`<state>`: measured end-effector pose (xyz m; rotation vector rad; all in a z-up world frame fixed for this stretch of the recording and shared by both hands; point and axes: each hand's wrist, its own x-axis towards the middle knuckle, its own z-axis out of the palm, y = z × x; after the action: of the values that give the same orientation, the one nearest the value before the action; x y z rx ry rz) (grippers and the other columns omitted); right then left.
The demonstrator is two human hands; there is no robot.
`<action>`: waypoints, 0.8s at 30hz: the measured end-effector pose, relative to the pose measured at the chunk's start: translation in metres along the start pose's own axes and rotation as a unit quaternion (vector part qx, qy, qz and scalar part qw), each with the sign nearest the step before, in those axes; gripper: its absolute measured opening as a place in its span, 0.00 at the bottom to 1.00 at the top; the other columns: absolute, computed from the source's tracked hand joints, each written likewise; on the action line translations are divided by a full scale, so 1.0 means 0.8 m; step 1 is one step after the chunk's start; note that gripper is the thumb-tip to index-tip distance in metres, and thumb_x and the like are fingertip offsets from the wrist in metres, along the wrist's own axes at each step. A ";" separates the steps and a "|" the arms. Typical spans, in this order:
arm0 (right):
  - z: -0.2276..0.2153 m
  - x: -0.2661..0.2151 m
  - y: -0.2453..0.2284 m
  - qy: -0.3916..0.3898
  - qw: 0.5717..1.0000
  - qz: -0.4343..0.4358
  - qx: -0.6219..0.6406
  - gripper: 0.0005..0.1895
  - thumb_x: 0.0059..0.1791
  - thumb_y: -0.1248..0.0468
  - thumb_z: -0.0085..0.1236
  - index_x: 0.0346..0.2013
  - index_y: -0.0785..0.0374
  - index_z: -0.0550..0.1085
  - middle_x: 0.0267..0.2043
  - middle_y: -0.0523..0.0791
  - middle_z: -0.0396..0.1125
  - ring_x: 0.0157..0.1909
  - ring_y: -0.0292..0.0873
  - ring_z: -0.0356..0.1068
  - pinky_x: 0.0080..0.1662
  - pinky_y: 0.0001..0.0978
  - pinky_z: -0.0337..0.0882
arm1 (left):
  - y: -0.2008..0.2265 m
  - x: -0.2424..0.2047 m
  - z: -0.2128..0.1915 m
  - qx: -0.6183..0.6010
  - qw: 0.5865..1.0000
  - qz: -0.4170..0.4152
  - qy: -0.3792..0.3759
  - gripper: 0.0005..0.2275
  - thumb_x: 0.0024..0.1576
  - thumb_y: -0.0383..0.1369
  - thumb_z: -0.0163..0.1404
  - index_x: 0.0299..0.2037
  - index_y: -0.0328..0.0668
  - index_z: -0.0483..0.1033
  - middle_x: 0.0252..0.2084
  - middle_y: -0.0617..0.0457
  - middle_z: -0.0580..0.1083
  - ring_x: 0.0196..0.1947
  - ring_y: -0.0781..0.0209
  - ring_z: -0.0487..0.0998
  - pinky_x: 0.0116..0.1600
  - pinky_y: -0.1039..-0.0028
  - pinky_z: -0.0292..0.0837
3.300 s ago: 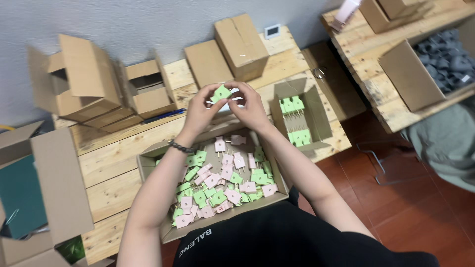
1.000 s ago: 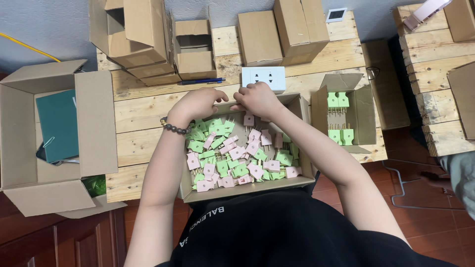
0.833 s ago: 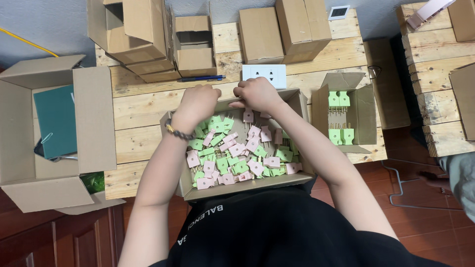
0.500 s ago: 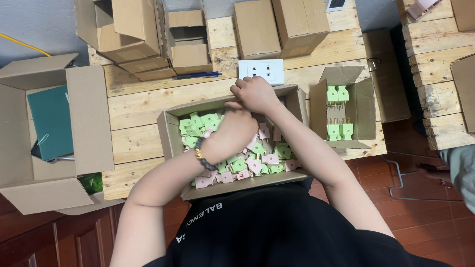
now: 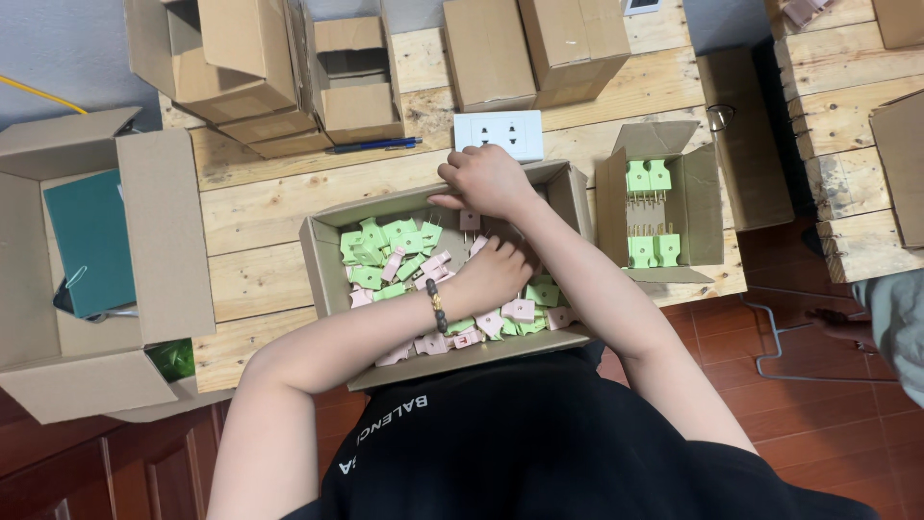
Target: The person picks small pink and green electrical components from a large box, tests each by inserting it into a white wall socket, and then places it into a smaller cardboard box. The process is repeated for multiple components throughout the clip.
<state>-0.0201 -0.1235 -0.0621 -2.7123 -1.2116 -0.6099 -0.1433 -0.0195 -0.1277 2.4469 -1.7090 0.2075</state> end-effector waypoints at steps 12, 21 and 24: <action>-0.004 0.000 -0.002 -0.003 1.000 0.005 0.011 0.25 0.54 0.36 0.53 0.31 0.53 0.71 0.27 0.42 0.64 0.31 0.45 0.73 0.34 0.38 0.73 | 0.010 -0.015 0.006 0.000 0.986 0.013 -0.168 0.07 0.56 0.28 0.51 0.39 0.46 0.83 0.40 0.45 0.79 0.45 0.43 0.76 0.51 0.43 0.65; -0.010 -0.002 -0.003 -0.041 0.998 0.025 0.036 0.22 0.54 0.38 0.53 0.37 0.53 0.75 0.30 0.42 0.66 0.34 0.45 0.74 0.37 0.39 0.73 | -0.013 0.000 -0.085 -0.082 0.980 0.007 -0.182 0.06 0.52 0.25 0.54 0.37 0.40 0.84 0.37 0.45 0.78 0.39 0.46 0.81 0.40 0.54 0.76; -0.006 -0.006 -0.002 -0.062 0.996 0.040 0.055 0.20 0.53 0.40 0.55 0.40 0.52 0.76 0.33 0.42 0.68 0.37 0.45 0.74 0.38 0.39 0.74 | -0.023 0.015 -0.199 -0.193 0.959 0.009 -0.207 0.15 0.53 0.33 0.60 0.48 0.34 0.78 0.45 0.42 0.77 0.48 0.40 0.79 0.47 0.50 0.77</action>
<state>-0.0255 -0.1266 -0.0596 -2.7245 -1.1215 -0.3575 -0.1266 0.0074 0.0297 2.2818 -1.7123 -0.6222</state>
